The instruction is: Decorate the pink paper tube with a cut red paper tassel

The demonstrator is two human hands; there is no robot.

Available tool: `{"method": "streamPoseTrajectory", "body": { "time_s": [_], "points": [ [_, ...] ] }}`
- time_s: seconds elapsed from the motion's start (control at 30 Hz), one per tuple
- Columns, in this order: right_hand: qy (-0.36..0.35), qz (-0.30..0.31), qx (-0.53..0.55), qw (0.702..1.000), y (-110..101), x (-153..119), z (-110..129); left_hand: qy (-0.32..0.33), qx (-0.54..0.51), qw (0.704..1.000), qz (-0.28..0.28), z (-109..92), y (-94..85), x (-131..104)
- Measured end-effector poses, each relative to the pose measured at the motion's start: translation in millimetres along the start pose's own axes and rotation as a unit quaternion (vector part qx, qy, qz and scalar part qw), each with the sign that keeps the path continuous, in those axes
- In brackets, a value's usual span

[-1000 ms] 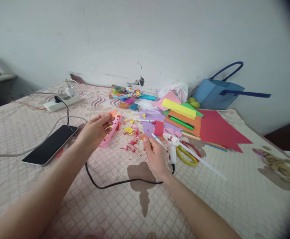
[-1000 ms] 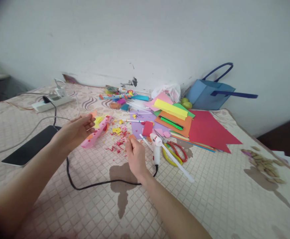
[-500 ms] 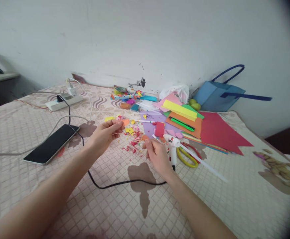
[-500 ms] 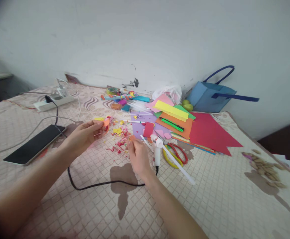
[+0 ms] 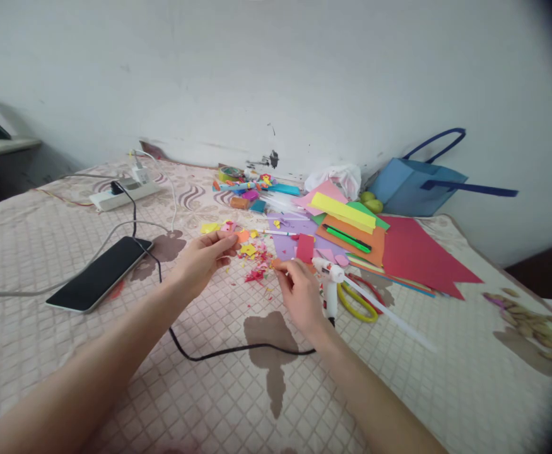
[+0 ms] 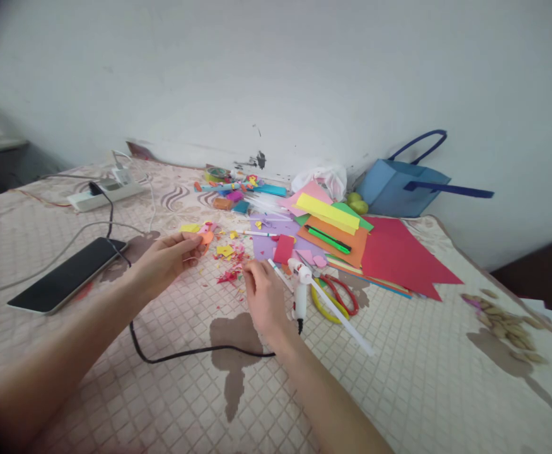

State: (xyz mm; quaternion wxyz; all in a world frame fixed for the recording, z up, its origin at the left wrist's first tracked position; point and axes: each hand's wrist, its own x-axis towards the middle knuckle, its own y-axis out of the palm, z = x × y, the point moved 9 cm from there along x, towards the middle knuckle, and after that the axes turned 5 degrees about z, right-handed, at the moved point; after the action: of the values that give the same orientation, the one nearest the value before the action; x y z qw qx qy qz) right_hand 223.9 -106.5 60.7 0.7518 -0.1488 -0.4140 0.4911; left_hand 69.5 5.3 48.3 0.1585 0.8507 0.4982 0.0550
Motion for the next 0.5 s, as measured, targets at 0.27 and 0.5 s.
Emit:
{"method": "streamPoseTrajectory", "body": {
  "time_s": [0.27,0.5],
  "points": [
    [0.077,0.049,0.072,0.993,7,-6,-2,-0.009,0.049,0.999,0.024,10,11.4,-5],
    [0.179,0.026,0.218,0.959,8,-13,-19,-0.008,0.126,0.989,0.070,18,32.4,-14]
  ]
}}
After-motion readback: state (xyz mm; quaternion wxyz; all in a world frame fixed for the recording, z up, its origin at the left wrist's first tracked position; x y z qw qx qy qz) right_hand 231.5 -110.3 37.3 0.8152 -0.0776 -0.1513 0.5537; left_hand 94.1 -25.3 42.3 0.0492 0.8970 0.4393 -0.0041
